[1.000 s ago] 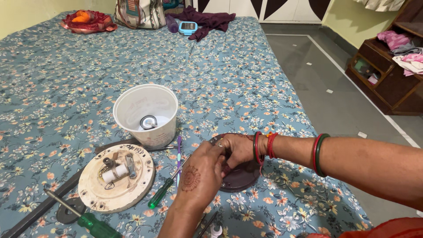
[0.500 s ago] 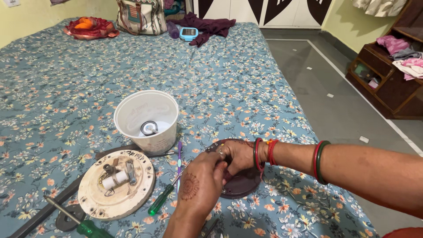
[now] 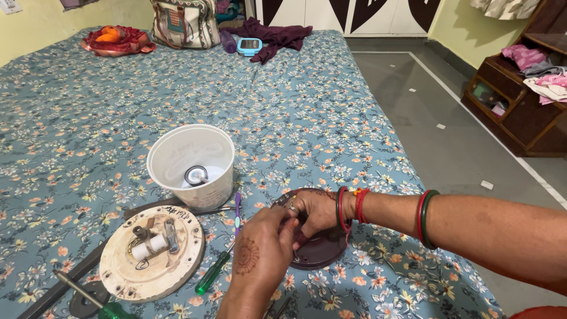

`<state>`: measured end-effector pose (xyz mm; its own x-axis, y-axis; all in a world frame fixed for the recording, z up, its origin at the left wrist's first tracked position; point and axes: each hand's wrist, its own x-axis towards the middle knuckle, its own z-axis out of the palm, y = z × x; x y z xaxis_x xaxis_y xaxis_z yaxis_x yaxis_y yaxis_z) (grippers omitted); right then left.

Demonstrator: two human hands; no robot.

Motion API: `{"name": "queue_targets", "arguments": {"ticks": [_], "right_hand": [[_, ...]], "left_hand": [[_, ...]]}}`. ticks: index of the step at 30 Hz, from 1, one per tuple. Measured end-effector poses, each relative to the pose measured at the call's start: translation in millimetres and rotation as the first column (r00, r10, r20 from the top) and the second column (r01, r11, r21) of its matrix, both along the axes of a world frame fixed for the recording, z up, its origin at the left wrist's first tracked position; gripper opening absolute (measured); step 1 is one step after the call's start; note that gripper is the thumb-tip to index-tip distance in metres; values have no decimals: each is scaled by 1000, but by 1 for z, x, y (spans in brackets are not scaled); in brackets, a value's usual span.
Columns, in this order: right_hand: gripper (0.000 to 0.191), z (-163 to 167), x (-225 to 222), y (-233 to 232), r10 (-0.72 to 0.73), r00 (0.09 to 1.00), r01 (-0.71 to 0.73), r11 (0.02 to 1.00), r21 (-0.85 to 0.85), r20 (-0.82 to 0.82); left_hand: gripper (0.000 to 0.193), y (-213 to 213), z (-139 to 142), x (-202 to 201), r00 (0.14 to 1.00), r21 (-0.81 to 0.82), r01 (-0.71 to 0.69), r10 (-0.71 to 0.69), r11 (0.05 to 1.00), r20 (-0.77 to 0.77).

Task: The person uses a screwdriver to tighten screws on a circular electrical component, likely a ceiling fan motor base, while seated on a bed. They manipulate wires and adjust the component with both hands, using tools laid out on the bed.

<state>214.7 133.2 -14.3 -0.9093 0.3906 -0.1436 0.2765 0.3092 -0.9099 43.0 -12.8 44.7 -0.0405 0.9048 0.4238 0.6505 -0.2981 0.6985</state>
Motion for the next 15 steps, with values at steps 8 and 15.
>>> {"name": "queue_targets", "arguments": {"ticks": [8, 15], "right_hand": [[15, -19, 5, 13, 9, 1000, -9, 1000, 5, 17], [16, -28, 7, 16, 43, 999, -43, 998, 42, -12]], "left_hand": [[22, -4, 0, -1, 999, 71, 44, -46, 996, 26], [18, -3, 0, 5, 997, -94, -64, 60, 994, -55]]}}
